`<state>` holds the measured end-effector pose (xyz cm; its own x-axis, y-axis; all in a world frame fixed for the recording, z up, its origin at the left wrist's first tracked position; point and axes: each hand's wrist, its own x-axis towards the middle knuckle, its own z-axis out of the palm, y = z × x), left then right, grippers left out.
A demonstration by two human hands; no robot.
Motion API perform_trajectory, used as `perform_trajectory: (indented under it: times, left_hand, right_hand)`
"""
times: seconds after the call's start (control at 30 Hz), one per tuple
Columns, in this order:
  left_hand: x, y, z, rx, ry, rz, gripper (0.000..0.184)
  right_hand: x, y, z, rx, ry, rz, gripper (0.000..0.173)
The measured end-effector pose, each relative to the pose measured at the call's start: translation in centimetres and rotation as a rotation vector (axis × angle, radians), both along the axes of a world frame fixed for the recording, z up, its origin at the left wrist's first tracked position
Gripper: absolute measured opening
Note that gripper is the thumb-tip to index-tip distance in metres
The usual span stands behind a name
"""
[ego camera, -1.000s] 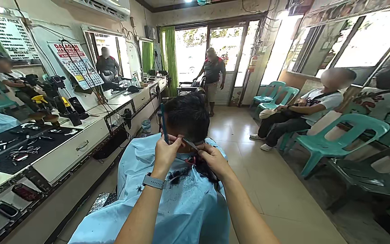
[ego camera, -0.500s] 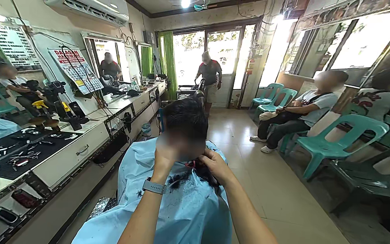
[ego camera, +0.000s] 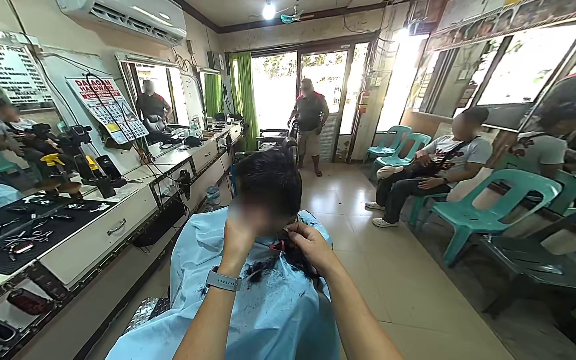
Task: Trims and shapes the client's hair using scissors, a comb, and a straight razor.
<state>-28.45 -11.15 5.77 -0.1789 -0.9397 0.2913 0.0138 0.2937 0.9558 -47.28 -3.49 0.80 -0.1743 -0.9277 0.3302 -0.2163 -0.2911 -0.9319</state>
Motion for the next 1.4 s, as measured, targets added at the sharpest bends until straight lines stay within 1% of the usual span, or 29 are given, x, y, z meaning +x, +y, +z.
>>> perform_trajectory:
  times: [0.4, 0.5, 0.63, 0.77, 0.87, 0.9, 0.97, 1.0, 1.03, 1.1, 1.17, 1.23, 1.27, 1.3, 1.33, 1.4]
  left_hand:
    - [0.0, -0.2, -0.1, -0.022, -0.008, -0.001, 0.020]
    - [0.0, -0.4, -0.2, -0.021, -0.018, 0.026, 0.022]
    - [0.1, -0.3, -0.4, -0.022, -0.019, 0.021, 0.020]
    - [0.4, -0.3, -0.5, -0.042, 0.043, -0.042, 0.022]
    - [2.0, 0.2, -0.9, -0.112, 0.145, -0.164, 0.017]
    - [2.9, 0.5, -1.0, -0.160, 0.148, -0.212, 0.027]
    - [4.9, 1.9, -1.2, -0.200, 0.114, -0.338, 0.051]
    - [5.8, 3.0, -1.5, -0.189, 0.095, -0.428, 0.059]
    - [6.5, 4.1, -1.8, -0.173, 0.057, -0.534, 0.061]
    - [7.5, 6.2, -2.7, -0.164, -0.050, -0.716, 0.058]
    - [8.0, 7.6, -3.7, -0.206, -0.161, -0.849, 0.047]
    - [8.3, 8.1, -4.8, -0.224, -0.208, -0.955, 0.032]
    - [8.4, 8.2, -5.3, -0.217, -0.217, -0.986, 0.029]
    - [8.6, 8.4, -5.5, -0.212, -0.220, -0.992, 0.030]
    - [8.7, 8.6, -5.8, -0.226, -0.232, -0.957, 0.029]
    - [8.9, 8.6, -6.3, -0.339, -0.235, -0.766, 0.026]
  right_hand:
    - [-0.1, 0.0, -0.3, -0.003, -0.045, -0.024, 0.024]
    - [-0.2, 0.7, -0.1, -0.022, 0.019, -0.007, 0.024]
    - [0.0, 4.8, 0.7, -0.044, 0.171, 0.018, 0.028]
    - [1.2, 9.3, -0.9, -0.091, 0.130, 0.057, 0.029]
    - [2.2, 11.8, -2.5, -0.119, 0.037, 0.036, 0.024]
    - [2.5, 12.5, -2.8, -0.143, 0.003, 0.021, 0.022]
    - [3.4, 13.3, -3.2, -0.223, -0.063, -0.006, 0.020]
    - [4.0, 13.6, -3.2, -0.264, -0.077, -0.013, 0.021]
    - [4.8, 13.7, -3.1, -0.304, -0.084, -0.016, 0.023]
    - [6.7, 13.9, -2.5, -0.346, -0.070, -0.023, 0.024]
    - [8.5, 13.9, -2.1, -0.361, -0.064, -0.009, 0.024]
    - [10.2, 13.8, -2.2, -0.372, -0.049, 0.012, 0.023]
    - [10.9, 13.6, -2.3, -0.375, -0.034, 0.018, 0.023]
    - [11.4, 13.6, -2.5, -0.372, -0.019, 0.004, 0.023]
    - [11.7, 13.8, -2.6, -0.369, -0.014, -0.031, 0.022]
    - [12.1, 14.1, -2.5, -0.365, -0.011, -0.121, 0.020]
